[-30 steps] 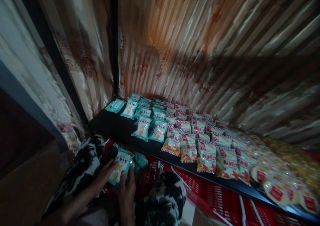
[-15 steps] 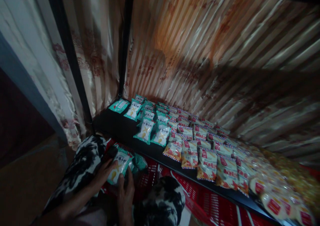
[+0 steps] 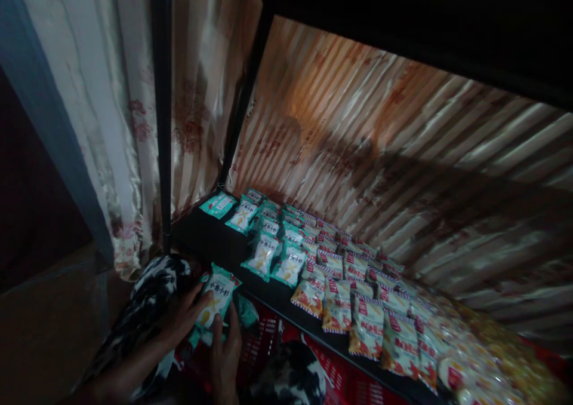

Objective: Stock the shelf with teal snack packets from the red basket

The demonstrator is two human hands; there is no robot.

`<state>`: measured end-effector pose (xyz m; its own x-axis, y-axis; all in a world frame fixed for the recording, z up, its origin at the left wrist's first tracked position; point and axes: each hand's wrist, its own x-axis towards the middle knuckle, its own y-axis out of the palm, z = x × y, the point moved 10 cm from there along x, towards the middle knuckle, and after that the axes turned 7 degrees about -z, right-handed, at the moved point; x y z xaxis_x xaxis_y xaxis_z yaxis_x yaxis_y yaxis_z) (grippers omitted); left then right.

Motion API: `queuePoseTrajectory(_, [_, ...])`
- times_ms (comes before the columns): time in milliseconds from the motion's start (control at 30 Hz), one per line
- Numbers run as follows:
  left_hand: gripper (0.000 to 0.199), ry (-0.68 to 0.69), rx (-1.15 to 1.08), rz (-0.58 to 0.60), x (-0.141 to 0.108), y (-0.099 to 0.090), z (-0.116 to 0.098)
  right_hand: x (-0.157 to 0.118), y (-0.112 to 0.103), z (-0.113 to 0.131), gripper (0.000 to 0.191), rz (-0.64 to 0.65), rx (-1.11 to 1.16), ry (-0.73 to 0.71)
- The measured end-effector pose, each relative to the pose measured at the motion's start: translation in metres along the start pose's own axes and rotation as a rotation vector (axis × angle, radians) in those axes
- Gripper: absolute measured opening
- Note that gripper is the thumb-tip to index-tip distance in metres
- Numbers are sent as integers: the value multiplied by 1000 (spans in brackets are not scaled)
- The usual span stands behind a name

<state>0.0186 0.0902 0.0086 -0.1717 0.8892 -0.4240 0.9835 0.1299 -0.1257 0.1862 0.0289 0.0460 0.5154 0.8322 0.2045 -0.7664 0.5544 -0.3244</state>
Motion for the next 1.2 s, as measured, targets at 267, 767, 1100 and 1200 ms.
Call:
queuePoseTrajectory(267, [61, 148, -16, 75, 19, 10, -39, 28, 11, 24, 50, -15, -62, -95])
queuePoseTrajectory(767, [50, 254, 4, 87, 33, 10, -49, 36, 23, 24, 49, -58, -193, -153])
queuePoseTrajectory(1100, [58, 314, 27, -8, 39, 7, -65, 53, 31, 34, 53, -59, -196, -158])
queuePoseTrajectory(1200, [56, 348, 33, -33, 41, 7, -72, 58, 32, 36, 53, -70, -199, -161])
